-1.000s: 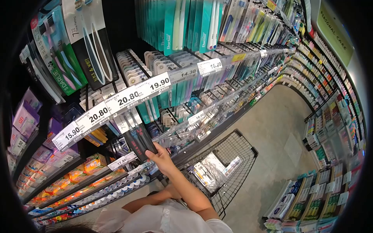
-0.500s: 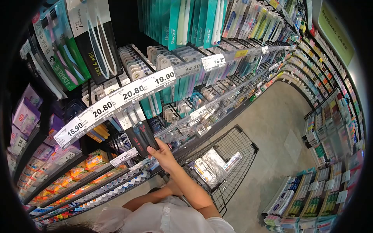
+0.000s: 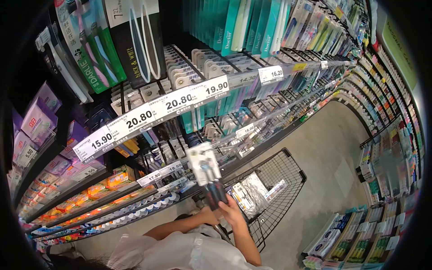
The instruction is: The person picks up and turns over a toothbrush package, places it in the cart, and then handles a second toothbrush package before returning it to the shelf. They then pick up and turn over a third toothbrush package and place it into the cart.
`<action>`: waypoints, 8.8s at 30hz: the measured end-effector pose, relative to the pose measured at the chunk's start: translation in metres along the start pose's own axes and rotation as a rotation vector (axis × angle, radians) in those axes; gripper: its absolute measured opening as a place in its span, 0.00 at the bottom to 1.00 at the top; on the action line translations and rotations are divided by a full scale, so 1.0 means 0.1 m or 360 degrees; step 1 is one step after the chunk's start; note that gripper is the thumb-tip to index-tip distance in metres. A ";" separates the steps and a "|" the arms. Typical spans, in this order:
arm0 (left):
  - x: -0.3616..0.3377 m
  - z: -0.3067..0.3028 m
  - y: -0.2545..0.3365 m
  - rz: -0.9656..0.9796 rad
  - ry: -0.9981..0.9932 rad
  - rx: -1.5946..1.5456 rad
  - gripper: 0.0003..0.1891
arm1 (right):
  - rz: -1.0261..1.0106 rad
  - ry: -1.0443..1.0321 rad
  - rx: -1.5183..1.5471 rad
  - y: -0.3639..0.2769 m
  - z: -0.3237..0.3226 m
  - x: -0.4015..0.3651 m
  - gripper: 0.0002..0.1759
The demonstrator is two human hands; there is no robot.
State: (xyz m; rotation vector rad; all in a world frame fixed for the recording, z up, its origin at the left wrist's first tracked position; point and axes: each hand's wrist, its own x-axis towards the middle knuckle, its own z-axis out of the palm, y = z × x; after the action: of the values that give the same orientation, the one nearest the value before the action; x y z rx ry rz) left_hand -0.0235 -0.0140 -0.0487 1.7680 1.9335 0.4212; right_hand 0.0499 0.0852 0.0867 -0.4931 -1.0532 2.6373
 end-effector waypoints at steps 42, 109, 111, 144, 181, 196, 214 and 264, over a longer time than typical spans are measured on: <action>0.20 -0.49 0.46 -0.0277 -0.0609 0.0054 0.11 | 0.0391 0.1600 -0.0167 1.25 -5.17 0.18 0.23; -0.19 -0.37 -0.06 0.0396 -0.0299 -0.0433 0.11 | -0.0314 0.1003 -0.2502 1.20 -1.42 0.41 0.09; -0.19 -0.32 -0.07 0.0400 -0.0353 -0.0406 0.10 | -0.0432 0.1032 -0.2512 0.88 -1.11 0.57 0.07; -0.12 -0.42 -0.04 0.0247 -0.0408 -0.0363 0.07 | -0.0486 -0.0274 -0.0204 -0.66 1.07 1.08 0.29; 0.51 -0.52 0.40 -0.0124 -0.0137 -0.0269 0.09 | 0.0339 0.1734 -0.0374 0.87 -5.96 0.49 0.26; 0.66 -0.37 0.39 0.0066 0.0336 -0.0177 0.10 | 0.0261 0.2418 -0.1513 1.54 -5.49 0.14 0.23; 0.94 -0.44 0.34 0.0155 0.0545 -0.0182 0.08 | 0.0930 0.1249 -0.1947 0.78 -4.16 -0.34 0.18; 0.95 -0.43 0.44 -0.0044 -0.0080 -0.0132 0.10 | 0.0413 0.2386 -0.0494 1.81 -6.08 0.27 0.25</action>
State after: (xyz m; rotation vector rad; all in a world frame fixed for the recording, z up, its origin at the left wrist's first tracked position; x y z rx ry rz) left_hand -0.0148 0.0895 -0.0030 1.6821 1.8763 0.4368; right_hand 0.2496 0.3406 -0.4590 -2.2144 -0.7747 1.3837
